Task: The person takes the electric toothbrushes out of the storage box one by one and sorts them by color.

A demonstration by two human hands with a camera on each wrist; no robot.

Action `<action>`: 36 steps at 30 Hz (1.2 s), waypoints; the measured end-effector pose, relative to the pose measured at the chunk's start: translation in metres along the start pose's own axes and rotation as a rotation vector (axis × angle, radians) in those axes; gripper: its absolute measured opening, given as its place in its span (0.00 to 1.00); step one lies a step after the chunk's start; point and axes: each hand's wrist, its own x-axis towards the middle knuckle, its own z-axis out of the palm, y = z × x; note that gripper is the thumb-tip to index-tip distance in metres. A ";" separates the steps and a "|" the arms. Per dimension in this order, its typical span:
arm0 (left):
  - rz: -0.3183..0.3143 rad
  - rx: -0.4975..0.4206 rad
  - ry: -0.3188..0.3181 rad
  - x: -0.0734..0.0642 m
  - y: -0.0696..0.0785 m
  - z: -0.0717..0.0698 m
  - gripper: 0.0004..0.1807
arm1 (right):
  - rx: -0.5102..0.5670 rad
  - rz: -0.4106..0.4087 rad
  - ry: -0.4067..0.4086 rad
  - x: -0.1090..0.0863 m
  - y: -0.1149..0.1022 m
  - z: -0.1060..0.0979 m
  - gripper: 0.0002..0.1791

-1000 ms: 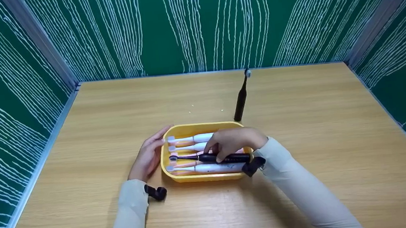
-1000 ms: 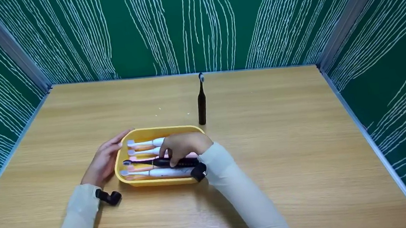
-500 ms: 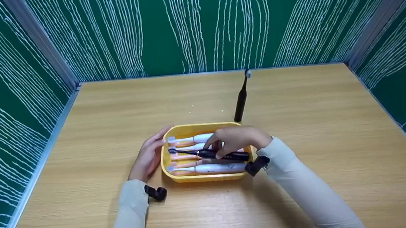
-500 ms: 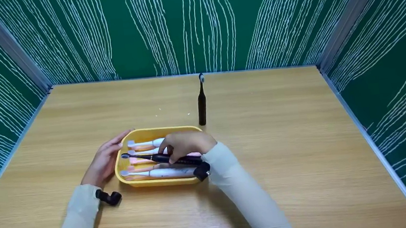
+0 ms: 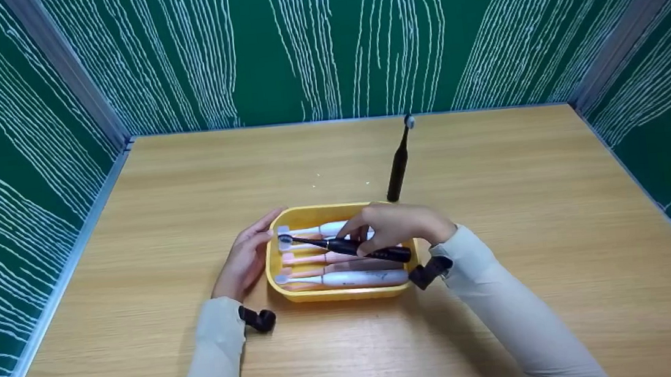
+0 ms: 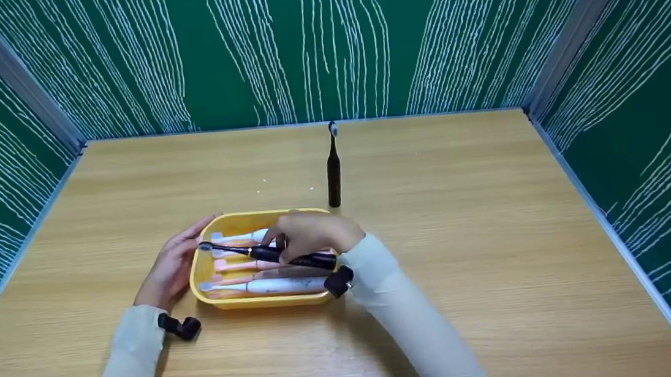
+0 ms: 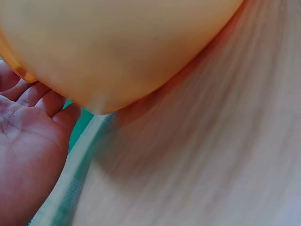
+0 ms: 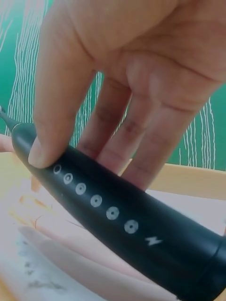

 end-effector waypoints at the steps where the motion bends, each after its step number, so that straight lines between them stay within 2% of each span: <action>1: 0.001 -0.001 -0.001 0.000 0.000 0.000 0.28 | -0.001 0.008 0.005 -0.001 0.000 0.000 0.24; 8: -0.005 0.004 0.009 0.000 0.000 -0.001 0.28 | 0.036 0.029 0.055 -0.006 -0.001 -0.002 0.23; 12: -0.023 0.002 0.026 -0.001 0.001 -0.001 0.28 | 0.057 -0.005 0.097 -0.007 0.000 -0.004 0.22; 22: -0.031 -0.019 0.012 -0.001 0.001 0.000 0.28 | 0.065 -0.097 0.170 -0.008 0.011 -0.004 0.22; 29: -0.041 0.007 0.052 0.000 0.002 0.001 0.28 | 0.123 -0.163 0.227 -0.013 0.014 -0.006 0.22; 36: -0.028 -0.006 0.036 0.001 0.001 0.001 0.28 | 0.134 -0.192 0.297 -0.016 0.017 -0.008 0.22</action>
